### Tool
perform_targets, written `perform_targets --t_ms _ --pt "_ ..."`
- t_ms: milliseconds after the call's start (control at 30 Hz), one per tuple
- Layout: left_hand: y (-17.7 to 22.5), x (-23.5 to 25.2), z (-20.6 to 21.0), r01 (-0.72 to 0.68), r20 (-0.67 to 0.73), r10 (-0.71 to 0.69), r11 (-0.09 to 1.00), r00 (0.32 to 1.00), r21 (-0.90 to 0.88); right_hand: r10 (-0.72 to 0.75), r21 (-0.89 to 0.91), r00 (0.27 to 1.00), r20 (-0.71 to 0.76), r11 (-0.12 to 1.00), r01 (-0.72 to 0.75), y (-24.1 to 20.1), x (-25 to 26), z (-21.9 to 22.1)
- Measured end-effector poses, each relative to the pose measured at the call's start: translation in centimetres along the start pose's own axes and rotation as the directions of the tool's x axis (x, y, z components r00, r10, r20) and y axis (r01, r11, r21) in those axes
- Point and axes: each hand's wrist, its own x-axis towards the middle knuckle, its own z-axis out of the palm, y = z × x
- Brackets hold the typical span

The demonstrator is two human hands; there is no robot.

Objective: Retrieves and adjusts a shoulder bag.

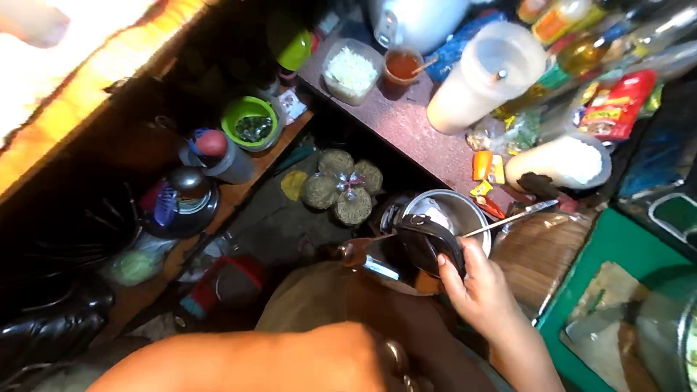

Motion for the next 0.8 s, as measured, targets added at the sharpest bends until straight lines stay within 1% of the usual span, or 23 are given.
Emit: perform_targets --t_ms 67,133,200,267,367,467,533,633,700,800 --pt "-0.3 -0.8 0.0 -0.009 -0.008 0.009 1.0 1.0 0.021 -0.042 0.019 0.999 -0.009 0.999 0.042 -0.8 0.6 0.5" --pt "-0.4 -1.2 -0.2 0.013 -0.033 -0.012 1.0 0.999 0.02 -0.077 0.088 0.997 -0.009 0.993 0.077 -1.6 1.1 1.2" --pt "-0.1 -1.6 -0.5 0.063 -0.072 -0.061 0.997 0.996 0.033 -0.121 0.177 0.992 0.033 0.978 0.113 -2.1 1.8 2.2" --pt "0.0 -2.4 -0.7 0.12 -0.096 -0.114 0.991 0.989 0.055 -0.172 0.212 0.979 0.113 0.966 0.146 -2.7 2.8 3.2" --pt "-0.1 -4.1 -0.5 0.183 -0.161 -0.167 0.979 0.973 0.088 -0.283 0.214 0.922 0.265 0.949 0.23 -3.6 4.5 5.0" --pt "-0.2 -5.7 -0.5 0.203 -0.264 -0.164 0.97 0.95 0.13 -0.361 0.153 0.86 0.36 0.933 0.327 -4.8 6.4 7.2" --pt "-0.5 -7.0 -0.9 0.215 -0.326 -0.168 0.97 0.93 0.113 -0.378 0.118 0.838 0.394 0.925 0.362 -5.7 7.7 8.6" --pt "-1.3 -9.2 -2.2 0.229 -0.371 -0.19 0.971 0.909 0.064 -0.394 0.098 0.817 0.421 0.915 0.391 -7.1 10.2 10.2" --pt "-2.3 -10.8 -3.4 0.217 -0.392 -0.18 0.975 0.902 0.051 -0.408 0.106 0.807 0.427 0.909 0.403 -8.1 11.9 11.4" --pt "-3.8 -13.1 -5.7 0.185 -0.408 -0.147 0.981 0.901 0.056 -0.411 0.167 0.803 0.432 0.911 0.376 -10.0 14.6 13.1"
